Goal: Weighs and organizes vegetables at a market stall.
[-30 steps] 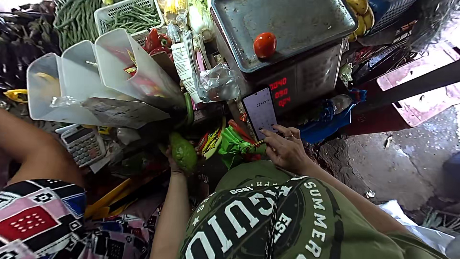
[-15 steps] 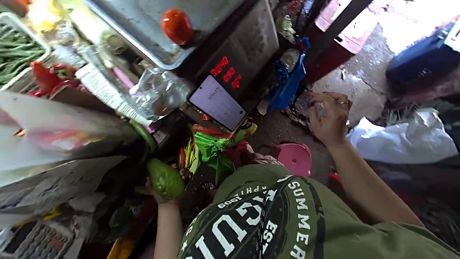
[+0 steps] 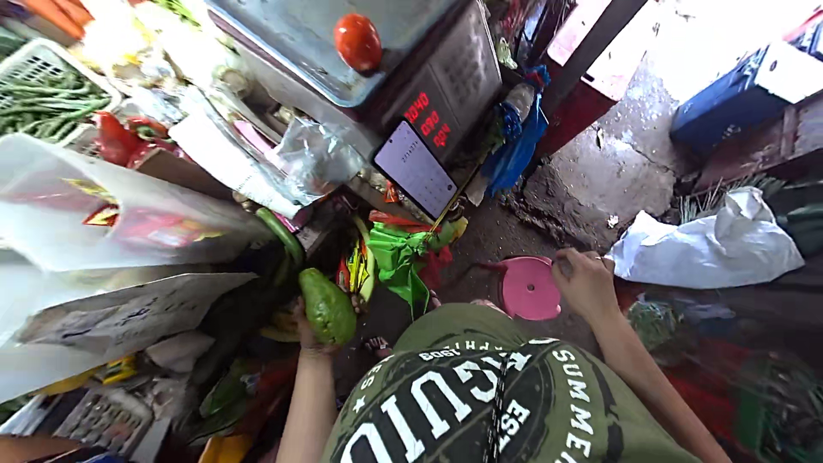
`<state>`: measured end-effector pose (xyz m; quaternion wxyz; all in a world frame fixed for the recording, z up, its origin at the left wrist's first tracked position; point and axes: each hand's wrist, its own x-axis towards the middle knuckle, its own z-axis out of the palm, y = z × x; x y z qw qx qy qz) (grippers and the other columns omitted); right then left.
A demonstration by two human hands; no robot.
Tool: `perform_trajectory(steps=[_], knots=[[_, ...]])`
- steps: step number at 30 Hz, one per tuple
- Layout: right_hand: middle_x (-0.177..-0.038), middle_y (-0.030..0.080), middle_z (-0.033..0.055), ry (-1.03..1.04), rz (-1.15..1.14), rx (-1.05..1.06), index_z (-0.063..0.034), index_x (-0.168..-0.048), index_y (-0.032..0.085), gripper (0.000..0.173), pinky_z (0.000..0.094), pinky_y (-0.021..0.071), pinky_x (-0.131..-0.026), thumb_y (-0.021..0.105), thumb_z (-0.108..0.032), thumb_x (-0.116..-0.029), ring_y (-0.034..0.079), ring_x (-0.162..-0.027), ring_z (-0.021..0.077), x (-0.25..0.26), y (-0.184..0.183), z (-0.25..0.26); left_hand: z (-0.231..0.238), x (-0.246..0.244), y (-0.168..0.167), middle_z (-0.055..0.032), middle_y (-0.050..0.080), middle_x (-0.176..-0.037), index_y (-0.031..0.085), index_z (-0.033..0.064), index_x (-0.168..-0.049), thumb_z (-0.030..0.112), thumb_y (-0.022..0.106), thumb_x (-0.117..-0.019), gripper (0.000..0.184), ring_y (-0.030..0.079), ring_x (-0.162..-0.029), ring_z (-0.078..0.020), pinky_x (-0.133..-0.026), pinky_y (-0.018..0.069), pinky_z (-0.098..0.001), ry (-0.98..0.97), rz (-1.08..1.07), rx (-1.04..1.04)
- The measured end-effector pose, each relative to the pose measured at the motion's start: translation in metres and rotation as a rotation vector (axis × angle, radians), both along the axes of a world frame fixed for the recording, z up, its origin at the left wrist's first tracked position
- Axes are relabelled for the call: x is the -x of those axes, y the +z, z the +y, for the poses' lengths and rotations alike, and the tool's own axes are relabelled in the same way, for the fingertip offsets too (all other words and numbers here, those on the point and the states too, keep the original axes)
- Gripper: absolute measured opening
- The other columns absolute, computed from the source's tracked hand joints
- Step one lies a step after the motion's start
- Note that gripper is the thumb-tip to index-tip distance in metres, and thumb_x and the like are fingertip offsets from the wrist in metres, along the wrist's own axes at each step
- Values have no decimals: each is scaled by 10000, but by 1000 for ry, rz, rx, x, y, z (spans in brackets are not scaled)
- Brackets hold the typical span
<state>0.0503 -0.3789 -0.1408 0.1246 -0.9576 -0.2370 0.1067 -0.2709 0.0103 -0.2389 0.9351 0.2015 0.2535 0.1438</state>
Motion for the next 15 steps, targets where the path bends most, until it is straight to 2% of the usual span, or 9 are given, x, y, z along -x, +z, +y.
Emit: perform_trajectory(steps=[4, 9, 15], knots=[[-1005, 749, 179, 47, -30, 0, -23, -1117, 720, 264, 629, 386, -1041, 605, -194, -953, 674, -1031, 420, 7, 13, 18, 0, -1, 5, -125, 743, -932, 733, 111, -1088, 754, 792, -618, 798, 744, -825, -252, -716, 634, -411, -10, 53, -47], [-995, 754, 152, 88, -56, -19, -34, -1109, 731, 268, 630, 396, -1027, 595, -205, -954, 682, -1008, 399, 17, 15, 23, -2, 1, 6, -124, 749, -946, 737, 117, -1099, 741, 799, -637, 779, 747, -839, -245, -736, 633, -404, -27, -5, -68], [-984, 752, 172, 112, -80, -57, -13, -1114, 726, 267, 649, 411, -996, 609, -185, -947, 689, -970, 408, 14, 17, 20, -5, 2, 5, -123, 757, -954, 746, 124, -1103, 733, 803, -640, 767, 751, -847, -250, -751, 634, -413, -11, -50, -87]])
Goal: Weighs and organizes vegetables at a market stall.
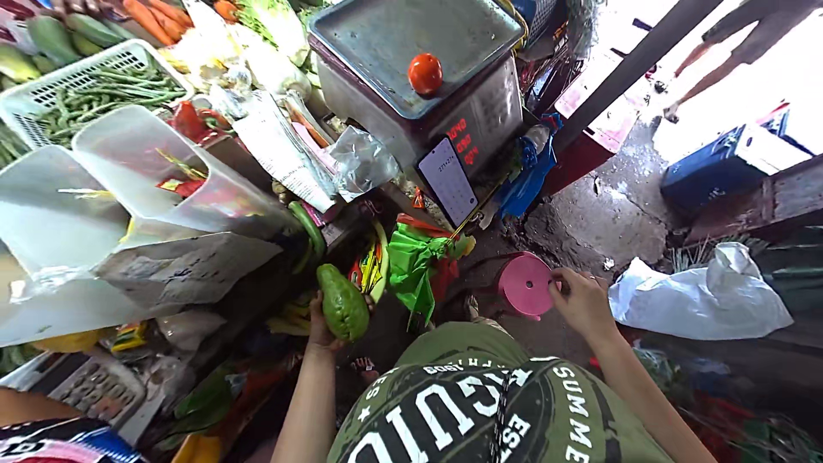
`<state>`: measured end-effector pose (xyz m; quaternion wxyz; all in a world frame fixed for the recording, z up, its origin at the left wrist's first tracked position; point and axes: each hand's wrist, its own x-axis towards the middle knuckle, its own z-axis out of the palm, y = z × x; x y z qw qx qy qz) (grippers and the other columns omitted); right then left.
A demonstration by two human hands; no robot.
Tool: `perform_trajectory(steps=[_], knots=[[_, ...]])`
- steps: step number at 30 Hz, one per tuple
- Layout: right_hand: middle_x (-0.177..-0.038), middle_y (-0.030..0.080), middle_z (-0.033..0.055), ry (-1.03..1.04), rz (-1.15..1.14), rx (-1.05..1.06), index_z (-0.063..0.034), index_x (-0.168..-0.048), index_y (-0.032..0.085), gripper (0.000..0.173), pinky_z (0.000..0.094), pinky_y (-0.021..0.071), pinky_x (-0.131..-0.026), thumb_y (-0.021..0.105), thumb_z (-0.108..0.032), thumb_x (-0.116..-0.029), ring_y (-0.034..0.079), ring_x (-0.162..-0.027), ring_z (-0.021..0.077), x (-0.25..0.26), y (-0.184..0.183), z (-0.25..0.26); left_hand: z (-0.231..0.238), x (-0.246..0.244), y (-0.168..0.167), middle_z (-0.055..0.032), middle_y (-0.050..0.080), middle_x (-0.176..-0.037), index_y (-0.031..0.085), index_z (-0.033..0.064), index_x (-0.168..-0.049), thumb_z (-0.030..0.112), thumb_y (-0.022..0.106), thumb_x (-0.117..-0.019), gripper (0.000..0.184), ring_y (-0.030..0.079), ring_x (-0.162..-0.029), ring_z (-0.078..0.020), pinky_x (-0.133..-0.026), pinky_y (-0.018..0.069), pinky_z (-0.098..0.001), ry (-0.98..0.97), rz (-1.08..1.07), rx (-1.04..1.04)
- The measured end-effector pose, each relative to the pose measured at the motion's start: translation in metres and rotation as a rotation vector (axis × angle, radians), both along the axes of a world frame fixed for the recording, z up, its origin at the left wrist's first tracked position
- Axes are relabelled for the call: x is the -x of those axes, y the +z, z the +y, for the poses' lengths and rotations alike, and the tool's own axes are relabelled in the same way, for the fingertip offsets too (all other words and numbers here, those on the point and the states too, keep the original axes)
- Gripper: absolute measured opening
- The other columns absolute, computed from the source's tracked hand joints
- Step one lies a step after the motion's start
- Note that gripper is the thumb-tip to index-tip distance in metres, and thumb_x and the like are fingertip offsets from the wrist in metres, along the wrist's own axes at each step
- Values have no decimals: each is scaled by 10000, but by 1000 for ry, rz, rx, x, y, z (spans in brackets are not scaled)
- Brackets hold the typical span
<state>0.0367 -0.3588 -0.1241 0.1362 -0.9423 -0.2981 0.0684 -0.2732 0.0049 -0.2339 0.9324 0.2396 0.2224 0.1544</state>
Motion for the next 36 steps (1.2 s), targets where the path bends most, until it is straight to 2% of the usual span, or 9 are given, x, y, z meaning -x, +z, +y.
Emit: perform_trajectory(steps=[4, 6, 9, 13, 26, 30, 32, 34, 36], knots=[[-1145, 742, 151, 106, 122, -76, -34, -1359, 629, 414, 631, 421, -1052, 546, -233, -1005, 677, -1122, 362, -5, 14, 43, -1, 1, 0, -133, 757, -958, 739, 115, -1109, 721, 824, -623, 782, 752, -852, -258, -753, 636, -421, 17, 28, -23], [-1080, 750, 138, 207, 110, -152, -37, -1406, 597, 455, 591, 467, -1022, 536, -249, -1008, 693, -1062, 338, -4, 18, 72, -1, 1, -2, -141, 754, -951, 723, 104, -1121, 736, 820, -624, 809, 753, -846, -268, -745, 640, -420, 27, 41, -37], [-885, 731, 94, 324, 10, -314, -73, -1418, 603, 461, 534, 530, -870, 561, -257, -998, 691, -858, 285, 1, 18, 113, 0, -1, -2, -139, 751, -952, 715, 106, -1129, 750, 820, -606, 836, 750, -853, -273, -753, 637, -428, 33, 42, -34], [-743, 650, 50, 404, -64, -441, -113, -1416, 626, 442, 461, 517, -760, 552, -231, -997, 620, -707, 220, 9, 13, 145, -2, 0, -4, -143, 746, -953, 705, 103, -1139, 753, 829, -588, 861, 747, -848, -276, -746, 635, -432, 43, 39, -25], [-758, 645, 53, 433, 48, -461, -113, -1470, 570, 476, 431, 523, -683, 522, -263, -1020, 591, -664, 203, 12, 6, 164, -2, 0, -6, -149, 748, -962, 698, 104, -1161, 763, 829, -579, 889, 750, -859, -287, -749, 636, -441, 64, 73, -50], [-798, 663, 33, 441, 59, -554, -89, -1433, 594, 457, 374, 530, -682, 535, -243, -1007, 597, -684, 160, 11, 2, 155, -6, 3, -9, -140, 747, -937, 737, 98, -1117, 692, 820, -661, 754, 748, -806, -278, -673, 635, -434, 17, -158, -2], [-805, 677, 32, 447, 61, -575, -74, -1398, 619, 437, 365, 537, -679, 538, -255, -1009, 611, -685, 153, 8, 0, 149, -12, -8, 7, -132, 738, -935, 722, 89, -1155, 700, 773, -703, 761, 746, -777, -280, -627, 633, -422, -83, -343, 4], [-822, 681, 42, 444, 73, -583, -61, -1381, 629, 426, 360, 540, -681, 534, -255, -1013, 614, -690, 152, 1, -1, 144, -15, -24, 35, -131, 735, -1008, 700, 88, -1218, 678, 756, -746, 758, 743, -833, -274, -685, 633, -414, -127, -457, -49], [-831, 688, 49, 446, 89, -590, -54, -1363, 636, 411, 360, 556, -684, 531, -246, -1015, 630, -701, 152, -10, -3, 141, -9, -44, 79, -115, 730, -1052, 692, 96, -1230, 645, 755, -782, 711, 737, -884, -248, -746, 636, -402, -113, -412, -188]])
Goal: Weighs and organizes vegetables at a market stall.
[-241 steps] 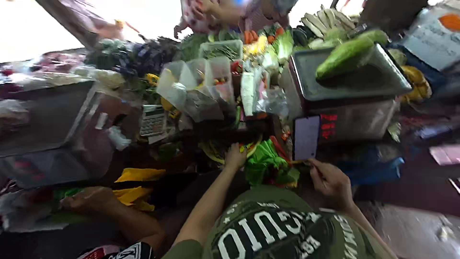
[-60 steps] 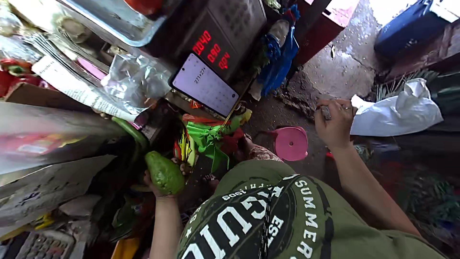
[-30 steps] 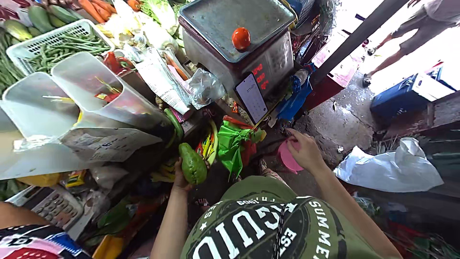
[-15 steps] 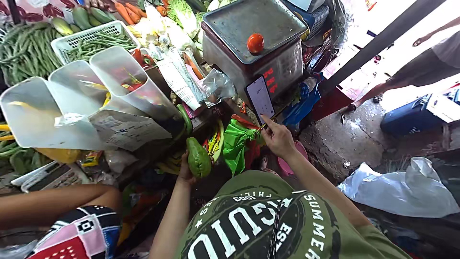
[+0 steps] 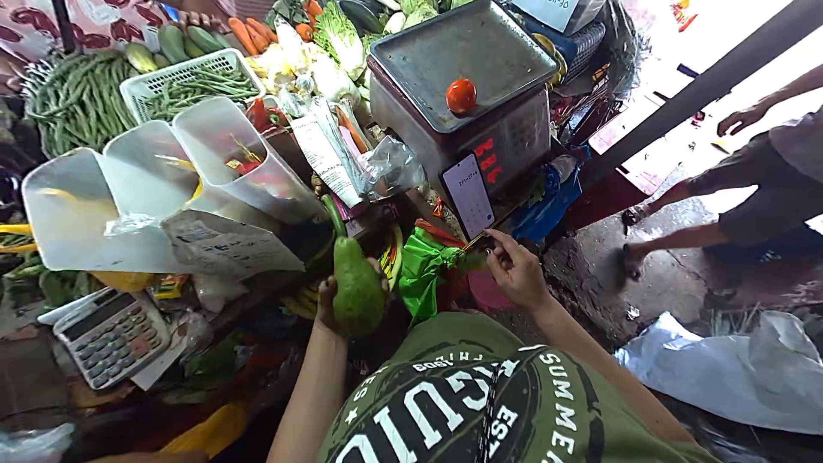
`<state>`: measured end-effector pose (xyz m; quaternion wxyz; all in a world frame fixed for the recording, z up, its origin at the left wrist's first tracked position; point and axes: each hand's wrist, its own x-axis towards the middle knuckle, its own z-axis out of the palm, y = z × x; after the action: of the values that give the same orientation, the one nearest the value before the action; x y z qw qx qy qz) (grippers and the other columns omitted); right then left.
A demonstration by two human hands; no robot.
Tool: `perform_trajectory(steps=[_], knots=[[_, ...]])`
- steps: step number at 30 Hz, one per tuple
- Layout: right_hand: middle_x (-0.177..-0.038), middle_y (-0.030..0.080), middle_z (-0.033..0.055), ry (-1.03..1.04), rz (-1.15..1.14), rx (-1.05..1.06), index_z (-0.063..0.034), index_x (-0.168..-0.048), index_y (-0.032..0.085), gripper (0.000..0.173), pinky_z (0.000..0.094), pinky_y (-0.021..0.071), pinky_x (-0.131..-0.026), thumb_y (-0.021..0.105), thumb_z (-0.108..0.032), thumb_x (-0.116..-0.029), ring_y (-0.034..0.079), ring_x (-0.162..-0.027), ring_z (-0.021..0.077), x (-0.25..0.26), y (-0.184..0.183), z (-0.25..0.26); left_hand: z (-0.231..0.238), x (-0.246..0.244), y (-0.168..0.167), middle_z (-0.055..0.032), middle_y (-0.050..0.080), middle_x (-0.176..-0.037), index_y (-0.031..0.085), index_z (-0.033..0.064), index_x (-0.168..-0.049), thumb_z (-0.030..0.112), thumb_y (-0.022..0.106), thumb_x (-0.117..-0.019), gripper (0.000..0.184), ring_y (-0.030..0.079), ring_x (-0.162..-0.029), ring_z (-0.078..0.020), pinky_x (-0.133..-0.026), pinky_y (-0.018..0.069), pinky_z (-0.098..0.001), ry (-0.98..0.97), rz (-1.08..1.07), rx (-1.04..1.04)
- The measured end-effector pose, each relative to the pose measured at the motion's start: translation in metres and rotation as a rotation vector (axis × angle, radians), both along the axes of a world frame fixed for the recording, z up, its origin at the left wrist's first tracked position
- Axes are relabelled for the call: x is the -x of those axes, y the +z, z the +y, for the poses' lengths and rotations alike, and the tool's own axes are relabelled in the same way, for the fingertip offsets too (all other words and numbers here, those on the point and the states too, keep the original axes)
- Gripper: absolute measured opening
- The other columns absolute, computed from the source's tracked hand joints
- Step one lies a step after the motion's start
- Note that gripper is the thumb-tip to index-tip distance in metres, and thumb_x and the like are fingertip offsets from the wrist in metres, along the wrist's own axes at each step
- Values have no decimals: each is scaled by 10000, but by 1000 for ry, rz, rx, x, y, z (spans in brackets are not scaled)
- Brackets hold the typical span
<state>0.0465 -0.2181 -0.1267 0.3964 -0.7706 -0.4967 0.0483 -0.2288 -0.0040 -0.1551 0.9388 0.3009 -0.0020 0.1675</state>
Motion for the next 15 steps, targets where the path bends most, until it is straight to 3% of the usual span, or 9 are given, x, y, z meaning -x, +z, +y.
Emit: perform_trajectory(steps=[1, 4, 5, 6, 8, 10, 12, 15], knots=[[-828, 688, 50, 5, 3, -3, -49, -1357, 637, 409, 359, 558, -677, 530, -241, -1012, 631, -698, 150, -5, -1, 0, 5, -9, 25, -94, 734, -1038, 695, 116, -1214, 647, 754, -785, 685, 732, -882, -216, -758, 631, -384, 81, 96, -109], [-823, 693, 52, 23, -18, -15, -38, -1345, 647, 403, 373, 553, -698, 543, -220, -1000, 629, -698, 159, -17, 1, 4, 14, -45, 102, 21, 754, -983, 644, 218, -1199, 632, 846, -661, 708, 729, -872, -93, -767, 629, -308, 406, 452, -405], [-824, 699, 55, 31, -39, -22, -37, -1335, 655, 401, 377, 555, -705, 544, -220, -997, 635, -702, 163, -20, 1, 5, 21, -60, 123, 31, 738, -1041, 544, 205, -1309, 585, 874, -646, 832, 720, -915, -83, -800, 629, -308, 443, 495, -528], [-820, 700, 54, 41, -62, -33, -39, -1324, 665, 395, 376, 555, -700, 542, -226, -999, 637, -700, 166, -24, 2, 7, 33, -76, 141, -2, 703, -1136, 423, 159, -1434, 514, 893, -642, 988, 705, -983, -111, -851, 625, -339, 462, 529, -660], [-806, 705, 63, 62, -102, -70, -31, -1290, 686, 384, 392, 548, -696, 537, -223, -993, 644, -701, 185, -32, 3, 8, 50, -111, 179, -93, 638, -1243, 299, 86, -1508, 349, 892, -644, 1081, 688, -1044, -175, -880, 618, -388, 532, 637, -873], [-827, 730, 87, 67, -119, -87, -28, -1229, 714, 352, 438, 573, -714, 550, -210, -976, 684, -726, 219, -43, -1, 0, 65, -144, 207, -145, 626, -1264, 297, 50, -1499, 248, 882, -676, 1029, 686, -1068, -201, -905, 609, -404, 615, 678, -1029], [-860, 732, 104, 58, -94, -18, -46, -1183, 726, 310, 489, 584, -734, 559, -208, -978, 695, -749, 248, -56, -20, -20, 82, -174, 225, -126, 658, -1229, 317, 61, -1490, 260, 904, -673, 1026, 702, -1057, -176, -918, 611, -392, 678, 705, -1190], [-1003, 731, 220, 4, 103, 322, -10, -1244, 681, 321, 632, 563, -816, 594, -192, -995, 718, -897, 392, -70, -62, -71, 93, -221, 237, -147, 675, -1221, 316, 54, -1512, 207, 936, -679, 1050, 703, -1075, -202, -948, 598, -416, 708, 708, -1298]])
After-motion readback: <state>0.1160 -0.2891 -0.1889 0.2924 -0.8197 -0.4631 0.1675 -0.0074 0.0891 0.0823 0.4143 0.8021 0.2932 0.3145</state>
